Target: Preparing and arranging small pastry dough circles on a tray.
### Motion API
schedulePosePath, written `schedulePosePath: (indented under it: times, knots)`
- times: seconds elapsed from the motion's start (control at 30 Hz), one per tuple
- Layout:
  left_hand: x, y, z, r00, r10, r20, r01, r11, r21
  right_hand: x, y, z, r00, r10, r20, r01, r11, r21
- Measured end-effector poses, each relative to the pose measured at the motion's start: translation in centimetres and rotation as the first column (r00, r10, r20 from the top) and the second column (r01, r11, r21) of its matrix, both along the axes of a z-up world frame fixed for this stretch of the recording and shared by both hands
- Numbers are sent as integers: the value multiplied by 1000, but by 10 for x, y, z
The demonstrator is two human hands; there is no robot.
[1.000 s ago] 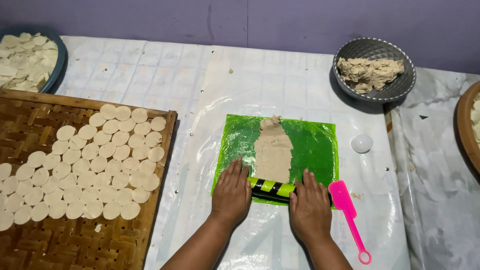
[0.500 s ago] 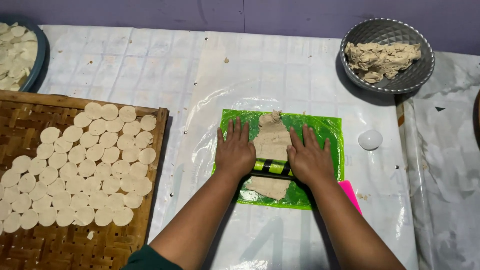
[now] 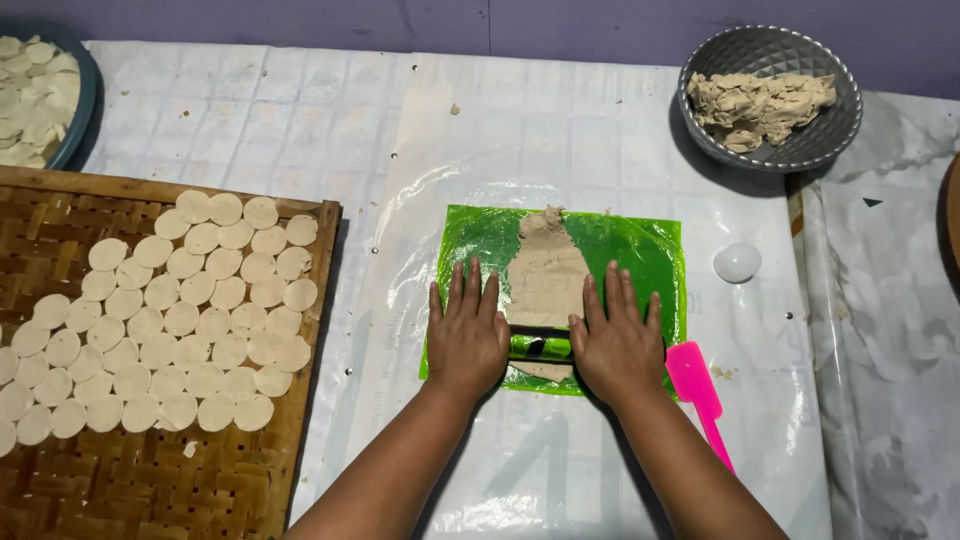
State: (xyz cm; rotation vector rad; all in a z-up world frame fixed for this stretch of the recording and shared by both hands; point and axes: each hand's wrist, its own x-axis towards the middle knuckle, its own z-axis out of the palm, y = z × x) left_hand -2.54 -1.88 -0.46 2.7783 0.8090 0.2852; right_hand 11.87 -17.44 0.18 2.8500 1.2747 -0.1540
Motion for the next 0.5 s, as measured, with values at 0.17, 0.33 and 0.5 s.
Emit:
schedulePosePath:
  times: [0.17, 0.33, 0.5]
  knots:
    - [-30, -19, -6, 999, -24, 34, 25, 1000, -15, -30, -24, -1, 997, 17, 71, -27, 989, 144]
    - [-57, -40, -6, 998, -51, 33, 52, 997, -51, -55, -49, -9, 997, 43, 71, -59, 967, 249]
    - [-82, -56, -15, 991, -106, 79, 107, 994, -11, -77, -67, -14, 998, 42, 41, -52, 955, 291]
